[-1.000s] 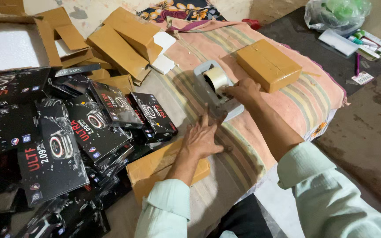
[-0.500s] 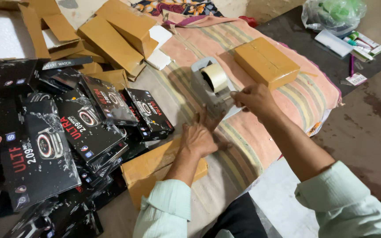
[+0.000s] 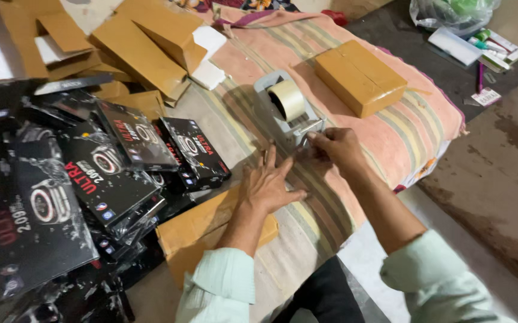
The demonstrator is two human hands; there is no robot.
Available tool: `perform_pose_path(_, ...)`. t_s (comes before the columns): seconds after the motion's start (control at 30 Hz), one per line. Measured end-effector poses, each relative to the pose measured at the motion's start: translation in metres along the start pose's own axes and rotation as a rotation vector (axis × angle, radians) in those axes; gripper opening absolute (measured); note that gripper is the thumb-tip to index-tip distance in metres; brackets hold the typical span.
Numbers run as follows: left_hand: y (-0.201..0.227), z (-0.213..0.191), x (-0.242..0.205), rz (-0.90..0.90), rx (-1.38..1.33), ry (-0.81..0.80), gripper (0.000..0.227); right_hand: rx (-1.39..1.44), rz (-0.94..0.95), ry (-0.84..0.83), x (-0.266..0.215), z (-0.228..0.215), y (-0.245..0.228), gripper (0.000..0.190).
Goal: The person places small black product boxes into larger brown cardboard boxes, closes the flaps, and seals them with clear packing tape using a tape dispenser. The sealed boxes are set aside on the table.
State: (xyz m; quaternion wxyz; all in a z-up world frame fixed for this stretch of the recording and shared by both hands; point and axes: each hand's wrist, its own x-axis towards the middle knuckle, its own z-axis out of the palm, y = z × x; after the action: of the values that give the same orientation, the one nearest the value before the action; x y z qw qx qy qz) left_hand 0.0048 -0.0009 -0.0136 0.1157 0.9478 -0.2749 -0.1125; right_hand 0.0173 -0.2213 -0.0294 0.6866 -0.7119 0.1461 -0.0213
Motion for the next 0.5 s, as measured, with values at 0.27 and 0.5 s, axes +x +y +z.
perform_pose_path(0.27, 0.003, -0.004, -0.009, -0.004, -0.045, 0.019, 0.106, -0.198, -0.019, 0.115, -0.019, 0.008, 0.03, 0.028)
perform_pose_path(0.5, -0.005, -0.007, -0.029, 0.033, -0.084, 0.278, 0.084, -0.168, -0.044, -0.005, -0.041, -0.02, 0.039, 0.021)
